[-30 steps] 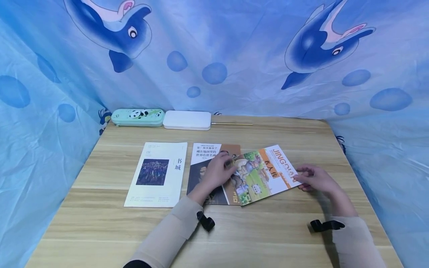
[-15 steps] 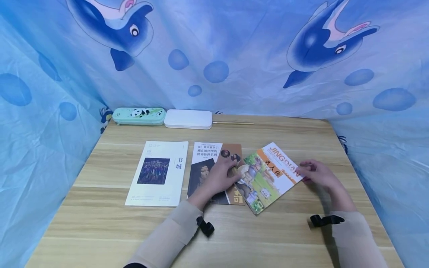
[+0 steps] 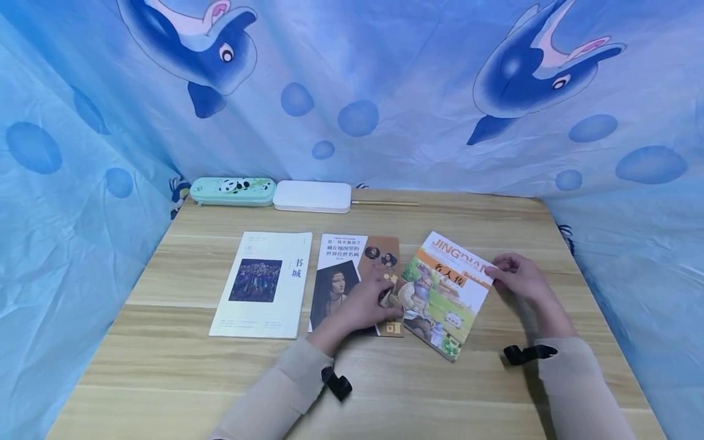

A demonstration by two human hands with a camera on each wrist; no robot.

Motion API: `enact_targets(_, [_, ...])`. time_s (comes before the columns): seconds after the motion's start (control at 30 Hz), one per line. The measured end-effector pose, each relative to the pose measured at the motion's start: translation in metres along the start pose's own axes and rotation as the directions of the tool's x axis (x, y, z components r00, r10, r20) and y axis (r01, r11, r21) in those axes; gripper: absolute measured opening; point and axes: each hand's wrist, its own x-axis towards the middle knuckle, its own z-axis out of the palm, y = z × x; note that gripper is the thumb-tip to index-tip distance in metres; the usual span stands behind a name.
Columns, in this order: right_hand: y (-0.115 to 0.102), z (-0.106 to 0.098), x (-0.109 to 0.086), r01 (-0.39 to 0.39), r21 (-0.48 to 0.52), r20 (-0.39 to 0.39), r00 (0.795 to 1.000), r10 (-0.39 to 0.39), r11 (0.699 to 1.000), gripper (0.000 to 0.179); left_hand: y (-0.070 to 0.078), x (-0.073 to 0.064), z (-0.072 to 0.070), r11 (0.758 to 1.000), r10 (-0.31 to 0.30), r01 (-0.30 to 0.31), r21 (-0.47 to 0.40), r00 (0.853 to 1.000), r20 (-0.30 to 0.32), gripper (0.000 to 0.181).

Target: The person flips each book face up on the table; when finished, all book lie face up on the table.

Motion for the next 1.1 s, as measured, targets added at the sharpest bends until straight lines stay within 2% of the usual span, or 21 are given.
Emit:
enact_targets(0.2, [-0.008,0.008,0.004,-0.017,-0.012,-0.066,0.998,0.017,1.000,0.057,0.005,-0.004,0.008,1.000,0.020,-0.021,0.005,0.999,0.038,0.066])
enact_targets(0.37, [-0.012,0.013,0.011,0.008,-0.025,-0.102,0.995,-0.010,1.000,0.047,0.008,-0.006,0.014,0.998,0.059,-0.060,0.014,0.998,0.028,0.054])
enact_targets(0.53, [-0.013,0.012,0.020,0.026,-0.045,-0.081,0.996,-0.029,0.999,0.047,0.010,-0.009,0.022,0.998,0.061,-0.061,0.019,0.998,0.009,0.056])
enact_targets(0.67, [-0.014,0.011,0.028,0.048,-0.080,-0.056,0.997,-0.053,0.996,0.049,0.015,-0.010,0.026,0.998,0.058,-0.059,0.018,0.998,0.021,0.055])
enact_targets(0.8, [-0.015,0.011,0.035,0.095,-0.106,-0.040,0.994,-0.099,0.990,0.048,0.020,-0.010,0.031,0.991,0.085,-0.087,0.099,0.996,0.022,0.056])
enact_targets(0.93, [-0.014,0.012,0.039,0.136,-0.120,-0.037,0.989,-0.142,0.983,0.045,0.025,-0.011,0.040,0.965,0.139,-0.138,0.225,0.990,0.010,0.059])
enact_targets(1.1, [-0.012,0.011,0.044,0.123,-0.094,-0.025,0.992,-0.126,0.988,0.046,0.030,-0.011,0.045,0.950,0.153,-0.147,0.274,0.988,0.001,0.063])
